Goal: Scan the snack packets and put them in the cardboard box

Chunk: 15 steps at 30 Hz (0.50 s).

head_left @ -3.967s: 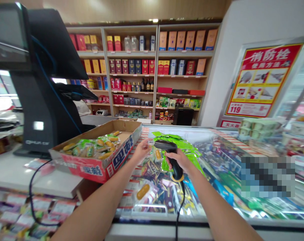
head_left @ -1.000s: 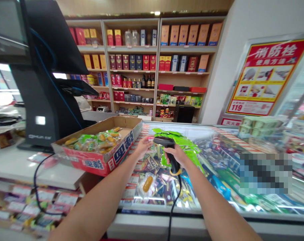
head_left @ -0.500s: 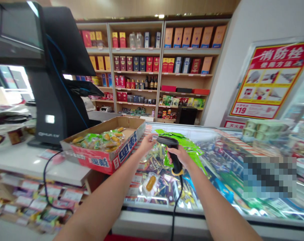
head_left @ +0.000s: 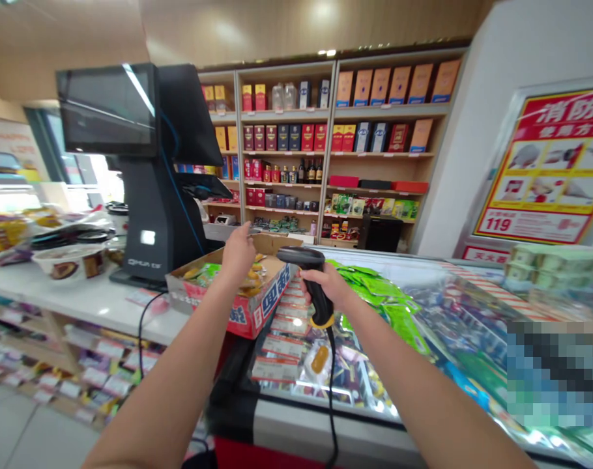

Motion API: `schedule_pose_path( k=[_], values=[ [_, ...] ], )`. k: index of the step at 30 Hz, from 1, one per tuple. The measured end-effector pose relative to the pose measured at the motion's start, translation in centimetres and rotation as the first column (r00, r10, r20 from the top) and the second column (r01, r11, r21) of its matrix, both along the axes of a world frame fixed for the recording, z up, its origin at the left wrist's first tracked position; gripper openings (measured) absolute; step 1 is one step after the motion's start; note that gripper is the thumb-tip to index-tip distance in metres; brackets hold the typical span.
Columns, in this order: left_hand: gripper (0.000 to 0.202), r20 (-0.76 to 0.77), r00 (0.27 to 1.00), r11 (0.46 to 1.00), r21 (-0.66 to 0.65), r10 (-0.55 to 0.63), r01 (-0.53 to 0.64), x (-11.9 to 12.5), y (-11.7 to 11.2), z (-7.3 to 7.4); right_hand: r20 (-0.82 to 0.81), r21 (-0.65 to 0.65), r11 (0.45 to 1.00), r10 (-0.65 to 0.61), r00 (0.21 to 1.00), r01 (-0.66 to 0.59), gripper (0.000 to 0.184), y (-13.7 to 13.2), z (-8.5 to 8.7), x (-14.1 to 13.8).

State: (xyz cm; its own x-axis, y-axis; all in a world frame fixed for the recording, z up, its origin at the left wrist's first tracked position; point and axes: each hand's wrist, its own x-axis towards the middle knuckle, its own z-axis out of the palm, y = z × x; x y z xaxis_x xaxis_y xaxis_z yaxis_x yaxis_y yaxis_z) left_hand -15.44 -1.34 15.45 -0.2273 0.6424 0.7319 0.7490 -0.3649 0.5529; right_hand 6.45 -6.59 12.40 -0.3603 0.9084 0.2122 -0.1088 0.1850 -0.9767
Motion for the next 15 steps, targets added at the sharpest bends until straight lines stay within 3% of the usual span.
schedule_pose_path(
  k=[5,9,10,12,14,15],
  values=[
    [0.031,-0.11,0.993,0.998,0.028,-0.05,0.054,0.9,-0.6,-1.1,-0.002,-0.02,0.999,-0.035,0.999,0.035,0.02,0.0,-0.6,0.2],
    [0.012,-0.131,0.944,0.949,-0.127,-0.304,0.288,4.8,-2.0,-3.0,-0.035,-0.043,0.991,-0.132,0.991,0.13,0.019,0.3,-1.5,3.1],
    [0.008,-0.136,0.906,0.906,-0.202,-0.401,0.371,5.9,-2.5,-3.7,-0.037,-0.055,0.986,-0.16,0.986,0.158,0.019,0.3,-1.8,4.1],
    [0.017,-0.156,0.782,0.759,-0.41,-0.604,0.505,8.1,-3.5,-5.5,-0.032,-0.076,0.973,-0.221,0.975,0.218,0.018,0.5,-2.5,5.9],
    [0.028,-0.16,0.636,0.582,-0.611,-0.755,0.537,10.0,-4.4,-7.6,-0.029,-0.096,0.957,-0.278,0.96,0.274,0.018,0.7,-3.4,7.6],
    [0.035,-0.158,0.587,0.525,-0.664,-0.794,0.532,10.8,-4.7,-8.6,-0.032,-0.108,0.949,-0.302,0.953,0.297,0.018,0.9,-3.9,8.4]
  ],
)
